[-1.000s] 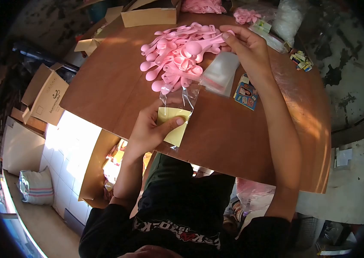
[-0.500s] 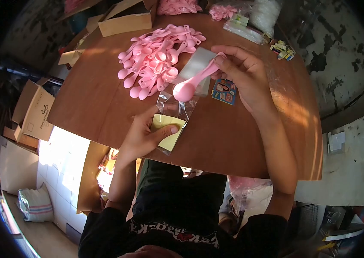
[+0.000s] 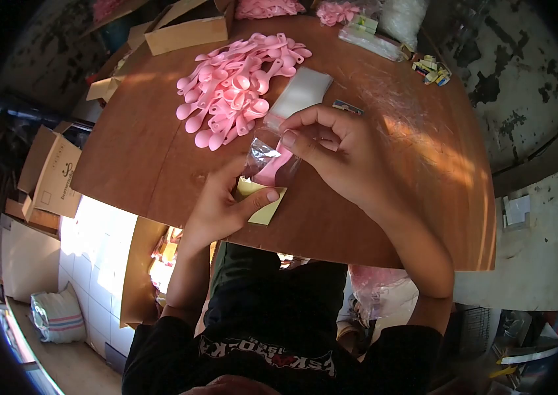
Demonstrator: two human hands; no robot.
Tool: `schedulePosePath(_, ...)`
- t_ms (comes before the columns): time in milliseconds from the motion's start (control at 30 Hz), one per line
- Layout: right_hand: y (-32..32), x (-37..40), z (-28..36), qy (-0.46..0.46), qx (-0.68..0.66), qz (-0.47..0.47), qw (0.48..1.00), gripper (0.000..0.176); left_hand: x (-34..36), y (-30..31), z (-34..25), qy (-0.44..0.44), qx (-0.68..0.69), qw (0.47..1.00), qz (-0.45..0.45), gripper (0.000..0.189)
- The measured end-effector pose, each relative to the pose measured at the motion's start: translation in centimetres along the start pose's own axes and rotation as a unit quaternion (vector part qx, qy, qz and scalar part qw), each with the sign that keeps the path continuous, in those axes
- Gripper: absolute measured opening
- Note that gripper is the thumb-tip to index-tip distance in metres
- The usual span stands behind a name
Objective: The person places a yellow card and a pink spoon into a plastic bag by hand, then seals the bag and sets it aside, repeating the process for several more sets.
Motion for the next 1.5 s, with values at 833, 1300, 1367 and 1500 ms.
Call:
schedulePosePath(833, 6.0, -2.3, 4.3, 0.117, 0.064, -0.122, 0.984, 0.024, -0.5, -3.6, -2.6, -0.161, 0.011, 0.987, -0.018, 0.052)
schedulePosePath(1300, 2.8, 0.7, 4.4, 0.125, 0.013, -0.084, 0.988, 0.031, -2.3, -3.6, -4.4, -0.078, 0.135, 0.982, -0.111, 0.017)
schedulePosePath(1367, 3.1, 1.2, 4.7, 0.155, 0.025, -0.118, 0.981, 0.028, -1.8, -3.4, -4.6, -0.079, 0.108, 0.985, -0.108, 0.016)
schedulePosePath(1500, 2.0, 3.0, 7.1, 0.361, 0.261, -0.091, 0.891, 0.019, -1.4, -2.6, -5.1, -0.116, 0.022, 0.985, -0.128, 0.018)
Point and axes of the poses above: each hand's wrist, its own x-axis away from the middle knuckle, its own y-axis out of the back of the hand, z = x × y, the point moved 6 cm from there along -x, towards the middle knuckle, and after that the axes turned 11 degrees about -z, right-handed, at the moved point
